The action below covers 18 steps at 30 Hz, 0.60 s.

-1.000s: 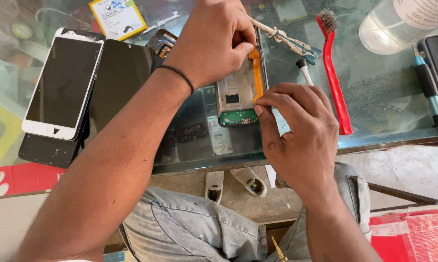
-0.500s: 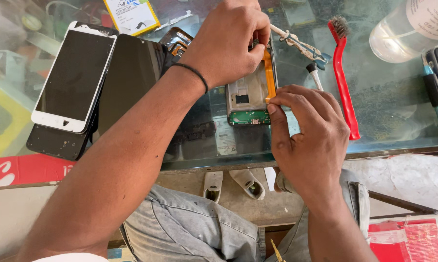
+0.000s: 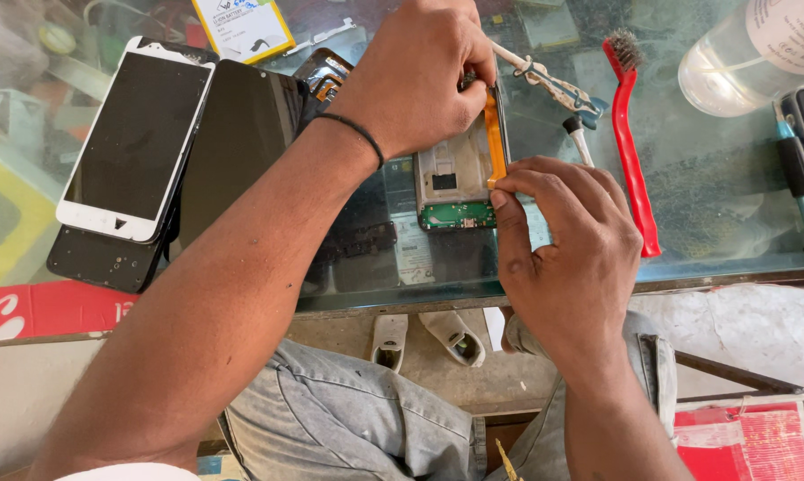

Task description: The person disassembles a smartphone by removing screws and detaching internal components. They use a screwdriver to loosen screws around the frame and a toothbrush to clean the camera area. The person then disconnects a ribbon cable and removes a small black component from the phone's interior.

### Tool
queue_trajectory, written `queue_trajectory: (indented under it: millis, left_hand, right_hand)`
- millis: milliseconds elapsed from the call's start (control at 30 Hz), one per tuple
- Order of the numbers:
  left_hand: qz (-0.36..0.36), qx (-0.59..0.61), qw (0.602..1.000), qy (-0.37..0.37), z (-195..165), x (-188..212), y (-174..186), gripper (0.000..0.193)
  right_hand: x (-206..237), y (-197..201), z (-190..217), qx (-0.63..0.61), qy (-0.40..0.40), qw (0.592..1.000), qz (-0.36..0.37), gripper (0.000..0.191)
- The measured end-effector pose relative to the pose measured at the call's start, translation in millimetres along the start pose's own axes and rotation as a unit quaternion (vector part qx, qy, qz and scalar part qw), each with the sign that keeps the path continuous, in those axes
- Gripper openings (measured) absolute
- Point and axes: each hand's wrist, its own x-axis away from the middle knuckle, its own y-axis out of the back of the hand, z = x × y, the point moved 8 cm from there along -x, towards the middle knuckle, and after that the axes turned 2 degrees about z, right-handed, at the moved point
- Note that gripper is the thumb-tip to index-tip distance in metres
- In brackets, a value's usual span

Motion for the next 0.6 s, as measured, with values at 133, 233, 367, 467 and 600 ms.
queue_trajectory:
  millis: [133, 233, 367, 467, 600]
  left_hand:
    - [-0.003, -0.011, 1.0, -0.012, -0.9, 1.1, -0.2, 0.003]
    - [0.01, -0.003, 1.0, 0.008, 3.2, 1.0, -2.2, 0.003]
    - [0.001, 0.005, 1.0, 0.003, 2.5, 0.7, -0.2, 0.002]
    - [0.009, 0.019, 1.0, 0.0, 1.8, 1.1, -0.7, 0.006]
    - [0.011, 0.04, 0.999, 0.003, 1.6, 0.5, -0.3, 0.008]
  right_hand:
    - [0.7, 0.1, -0.4, 0.001, 0.003, 1.0, -0.002, 0.009]
    - [1.2, -0.2, -1.0, 0.006, 0.0, 1.0, -0.001, 0.008]
    - [1.2, -0.2, -1.6, 0.008, -0.002, 1.0, -0.004, 0.008]
    - [1.6, 0.4, -2.3, 0.007, -0.006, 1.0, -0.004, 0.008]
    - [1.9, 1.4, -2.8, 0.006, -0.003, 1.0, -0.005, 0.008]
